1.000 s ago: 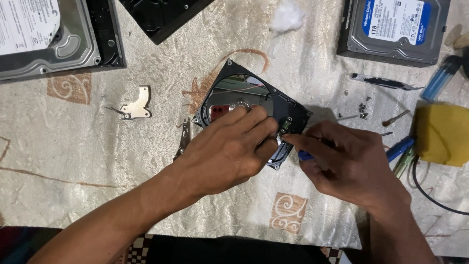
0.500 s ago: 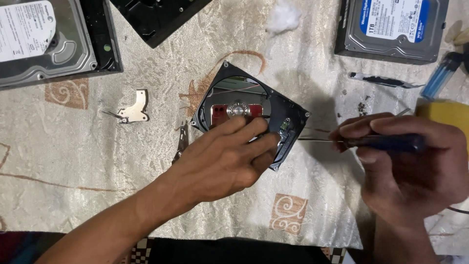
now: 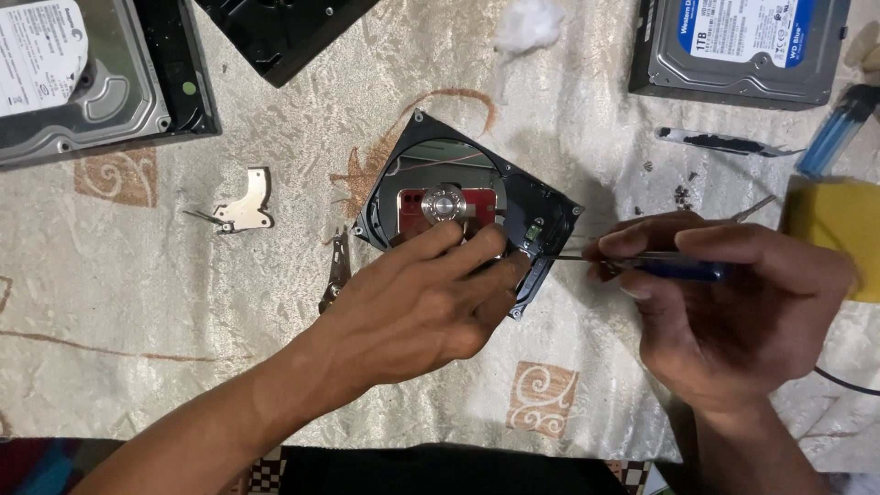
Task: Reassembling the internal components of a hard disk drive, specifically the actuator arm and magnets, using a screwdriver.
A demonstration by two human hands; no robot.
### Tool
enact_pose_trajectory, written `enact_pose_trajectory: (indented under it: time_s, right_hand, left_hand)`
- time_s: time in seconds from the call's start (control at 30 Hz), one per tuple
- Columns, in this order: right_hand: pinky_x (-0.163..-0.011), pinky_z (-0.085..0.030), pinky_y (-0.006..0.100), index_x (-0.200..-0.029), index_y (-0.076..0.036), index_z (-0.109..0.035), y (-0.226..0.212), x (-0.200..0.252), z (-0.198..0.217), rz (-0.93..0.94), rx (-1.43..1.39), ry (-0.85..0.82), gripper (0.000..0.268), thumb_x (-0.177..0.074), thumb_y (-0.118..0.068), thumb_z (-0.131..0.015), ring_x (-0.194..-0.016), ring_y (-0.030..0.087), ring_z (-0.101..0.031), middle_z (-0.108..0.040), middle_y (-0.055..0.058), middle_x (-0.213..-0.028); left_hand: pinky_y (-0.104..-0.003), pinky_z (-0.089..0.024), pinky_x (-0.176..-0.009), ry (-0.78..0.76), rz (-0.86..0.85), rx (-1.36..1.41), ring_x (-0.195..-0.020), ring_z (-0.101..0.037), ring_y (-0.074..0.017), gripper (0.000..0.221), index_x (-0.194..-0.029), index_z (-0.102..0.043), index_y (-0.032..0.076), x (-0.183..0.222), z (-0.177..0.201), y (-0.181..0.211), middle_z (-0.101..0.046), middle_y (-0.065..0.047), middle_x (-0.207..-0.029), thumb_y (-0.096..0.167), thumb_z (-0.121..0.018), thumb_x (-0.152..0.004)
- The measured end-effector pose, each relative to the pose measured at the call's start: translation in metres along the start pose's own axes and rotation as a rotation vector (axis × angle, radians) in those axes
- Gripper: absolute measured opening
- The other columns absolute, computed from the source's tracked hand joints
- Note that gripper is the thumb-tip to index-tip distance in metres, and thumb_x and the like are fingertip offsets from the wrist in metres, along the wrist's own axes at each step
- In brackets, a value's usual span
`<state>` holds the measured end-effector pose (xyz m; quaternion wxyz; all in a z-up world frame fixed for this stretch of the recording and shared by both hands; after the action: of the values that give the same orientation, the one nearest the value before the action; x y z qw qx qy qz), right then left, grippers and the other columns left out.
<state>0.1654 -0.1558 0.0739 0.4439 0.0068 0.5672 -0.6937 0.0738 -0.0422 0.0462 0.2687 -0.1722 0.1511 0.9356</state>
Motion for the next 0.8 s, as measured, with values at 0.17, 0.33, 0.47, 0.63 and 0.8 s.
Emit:
enact_pose_trajectory:
  time_s: [0.17,0.33,0.47,0.63,0.8]
  right_hand:
    - [-0.085,-0.071,0.043,-0.115,0.009,-0.032,-0.005,0.0,-0.002,-0.036,0.068,-0.002,0.038,-0.094,0.005,-0.063,-0.09,0.037,-0.075,-0.058,0.028,-0.093]
    - [-0.083,-0.072,0.046,-0.112,0.012,-0.033,0.0,0.001,-0.001,-0.009,0.061,0.014,0.038,-0.092,0.005,-0.064,-0.088,0.04,-0.075,-0.056,0.029,-0.092]
    - [-0.084,-0.073,0.043,-0.118,0.003,-0.032,-0.001,0.001,0.004,0.015,0.021,0.037,0.042,-0.093,-0.003,-0.066,-0.089,0.035,-0.075,-0.058,0.025,-0.094]
    - [-0.085,-0.072,0.044,-0.116,0.006,-0.031,0.0,0.002,0.013,-0.043,0.027,0.044,0.041,-0.093,0.002,-0.064,-0.09,0.036,-0.074,-0.059,0.028,-0.093]
    - [-0.094,-0.066,0.037,-0.134,0.007,-0.039,0.029,0.006,0.056,-0.498,0.188,-0.062,0.031,-0.108,0.002,-0.055,-0.107,0.03,-0.074,-0.067,0.024,-0.109]
  left_hand:
    - [-0.038,-0.044,-0.08,0.01,0.003,-0.023,-0.111,-0.056,-0.0275,0.012,-0.085,-0.075,0.005,-0.001,0.001,0.001,-0.075,-0.008,-0.119,0.009,-0.074,-0.096]
    - [-0.04,-0.045,-0.081,0.026,0.005,0.028,-0.112,-0.057,-0.0294,0.01,-0.084,-0.075,0.004,0.0,0.002,0.0,-0.072,-0.012,-0.123,0.005,-0.073,-0.094]
    - [-0.041,-0.045,-0.083,0.025,0.0,0.068,-0.115,-0.056,-0.0305,0.01,-0.077,-0.075,0.004,0.001,-0.001,0.0,-0.072,-0.011,-0.123,0.007,-0.078,-0.087]
    - [-0.04,-0.045,-0.081,0.004,0.001,0.055,-0.112,-0.055,-0.0293,0.008,-0.083,-0.077,0.001,0.001,-0.002,0.001,-0.073,-0.011,-0.125,0.008,-0.077,-0.087]
    - [-0.039,-0.047,-0.083,-0.029,-0.012,0.006,-0.111,-0.057,-0.0281,0.005,-0.083,-0.076,0.002,0.0,-0.003,0.003,-0.074,-0.011,-0.123,0.004,-0.08,-0.083]
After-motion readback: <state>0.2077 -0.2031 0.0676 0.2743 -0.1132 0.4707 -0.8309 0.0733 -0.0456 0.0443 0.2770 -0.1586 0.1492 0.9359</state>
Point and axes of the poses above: each hand's wrist, its own x-axis away from the middle knuckle, its own z-axis out of the back of the hand, y = z × x, the point moved 10 cm from there along -x, towards the middle knuckle
